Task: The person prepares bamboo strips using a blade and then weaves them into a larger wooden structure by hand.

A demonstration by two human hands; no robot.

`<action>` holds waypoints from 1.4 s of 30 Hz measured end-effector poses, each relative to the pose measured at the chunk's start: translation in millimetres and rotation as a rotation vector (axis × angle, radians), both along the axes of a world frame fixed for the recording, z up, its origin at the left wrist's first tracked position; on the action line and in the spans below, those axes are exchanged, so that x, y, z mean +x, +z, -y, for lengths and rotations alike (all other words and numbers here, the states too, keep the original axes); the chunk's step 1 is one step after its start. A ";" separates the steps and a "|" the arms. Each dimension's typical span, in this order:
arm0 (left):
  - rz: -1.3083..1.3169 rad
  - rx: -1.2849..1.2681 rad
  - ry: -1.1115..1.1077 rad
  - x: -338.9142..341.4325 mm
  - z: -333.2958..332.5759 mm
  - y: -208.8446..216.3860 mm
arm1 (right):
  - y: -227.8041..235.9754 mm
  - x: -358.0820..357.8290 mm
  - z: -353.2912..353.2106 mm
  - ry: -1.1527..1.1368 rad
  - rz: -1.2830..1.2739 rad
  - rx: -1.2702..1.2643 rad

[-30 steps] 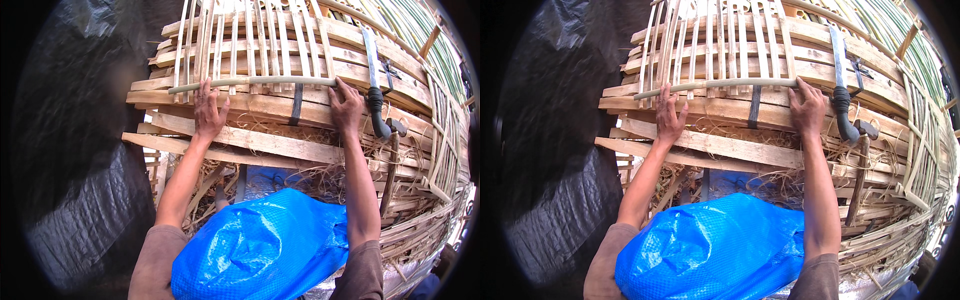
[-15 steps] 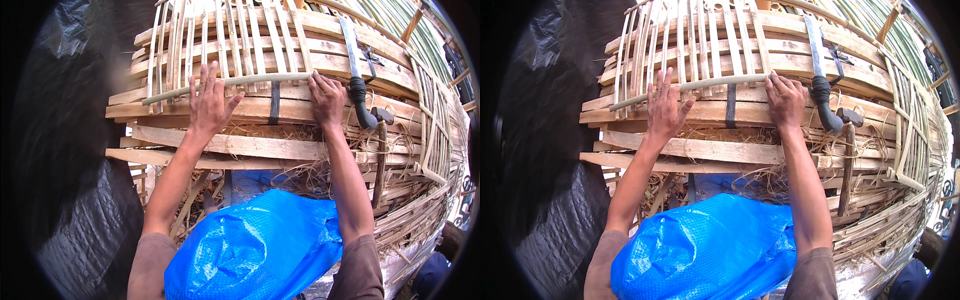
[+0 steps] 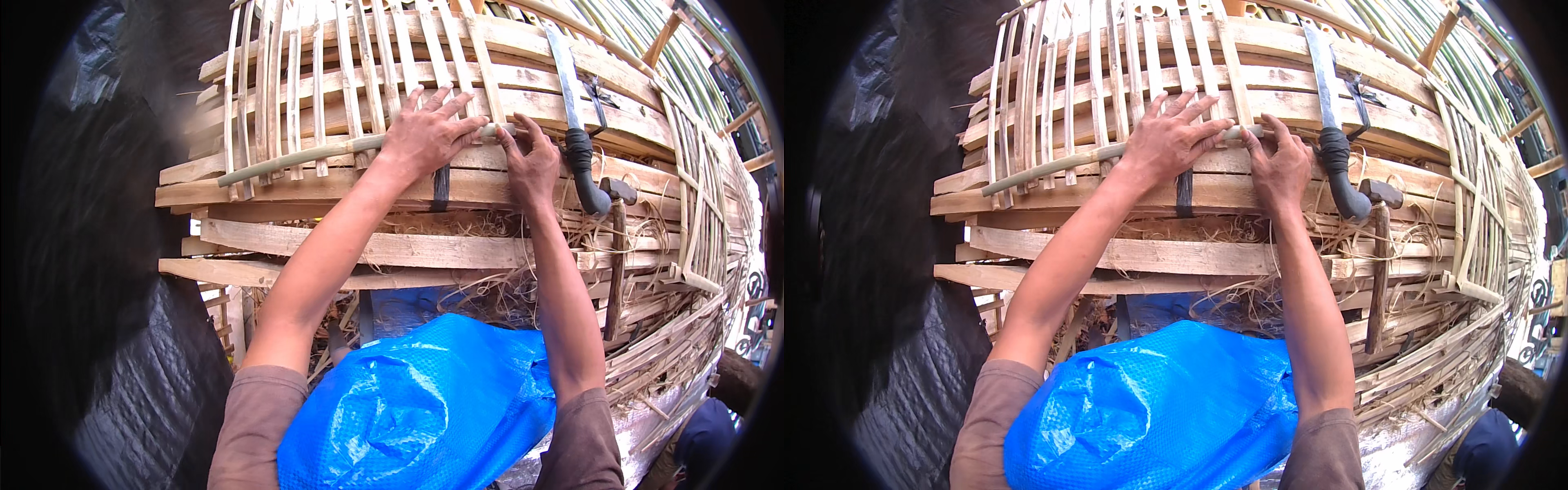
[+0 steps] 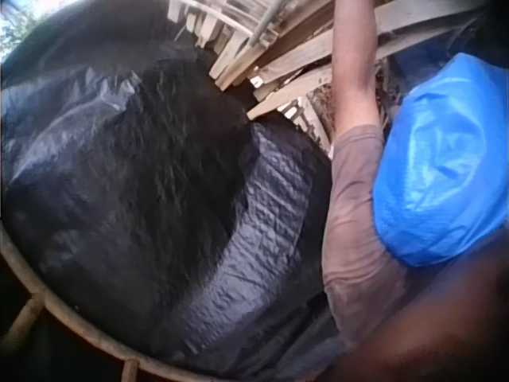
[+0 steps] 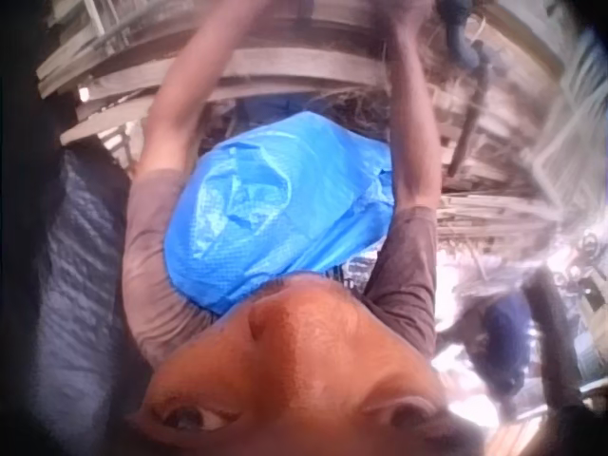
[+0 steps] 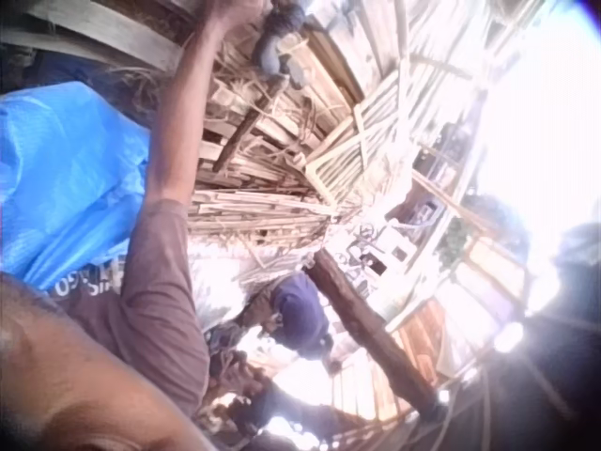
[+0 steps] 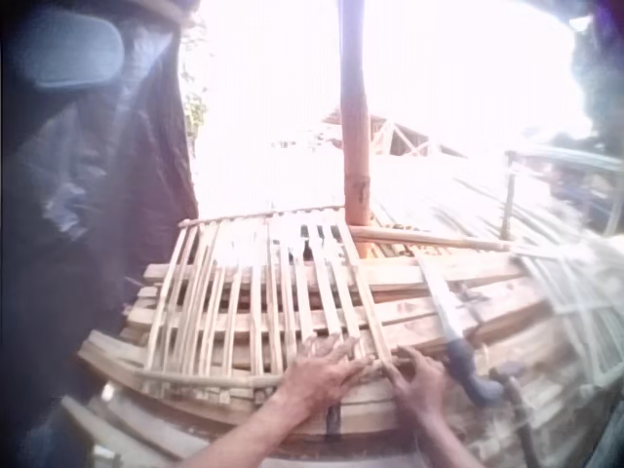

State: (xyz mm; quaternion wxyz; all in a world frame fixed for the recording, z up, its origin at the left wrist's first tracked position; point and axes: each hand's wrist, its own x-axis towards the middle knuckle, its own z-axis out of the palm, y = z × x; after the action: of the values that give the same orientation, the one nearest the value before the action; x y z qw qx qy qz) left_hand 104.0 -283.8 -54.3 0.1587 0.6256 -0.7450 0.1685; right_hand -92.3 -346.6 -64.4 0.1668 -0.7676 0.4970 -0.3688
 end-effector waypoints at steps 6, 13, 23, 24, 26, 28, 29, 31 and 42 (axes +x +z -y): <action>0.023 0.013 0.014 -3.0 0.4 -0.5 | 3.1 9.4 7.8 -0.033 0.052 0.055; -0.072 0.055 0.035 -2.4 -2.1 1.0 | 0.2 7.3 28.0 0.062 0.171 0.306; -0.114 0.069 0.017 -6.3 0.6 -0.3 | 4.6 6.8 27.5 0.023 0.237 0.307; -0.092 0.047 0.013 -7.0 2.4 -0.6 | 2.0 4.4 31.2 0.012 0.236 0.303; -0.072 0.008 0.024 -2.8 0.0 -2.6 | 5.3 10.9 26.5 0.025 0.262 0.310; -0.073 0.006 0.022 -1.8 -0.2 -4.0 | 7.0 12.1 24.2 0.010 0.258 0.311; -0.070 -0.001 0.023 -2.1 -0.2 -4.5 | 10.9 13.1 21.4 0.000 0.252 0.319; -0.071 -0.001 0.024 -2.3 0.6 -5.1 | 14.9 13.5 17.7 0.005 0.267 0.333; -0.049 -0.001 0.027 -3.4 2.9 -2.5 | 2.4 10.1 23.0 0.022 0.277 0.252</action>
State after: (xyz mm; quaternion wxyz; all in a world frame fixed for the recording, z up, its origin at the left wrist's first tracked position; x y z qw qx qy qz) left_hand 100.6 -286.7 -56.8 0.1748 0.6395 -0.7323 0.1556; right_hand -82.2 -369.7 -62.0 0.3326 -0.6877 0.5033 -0.4040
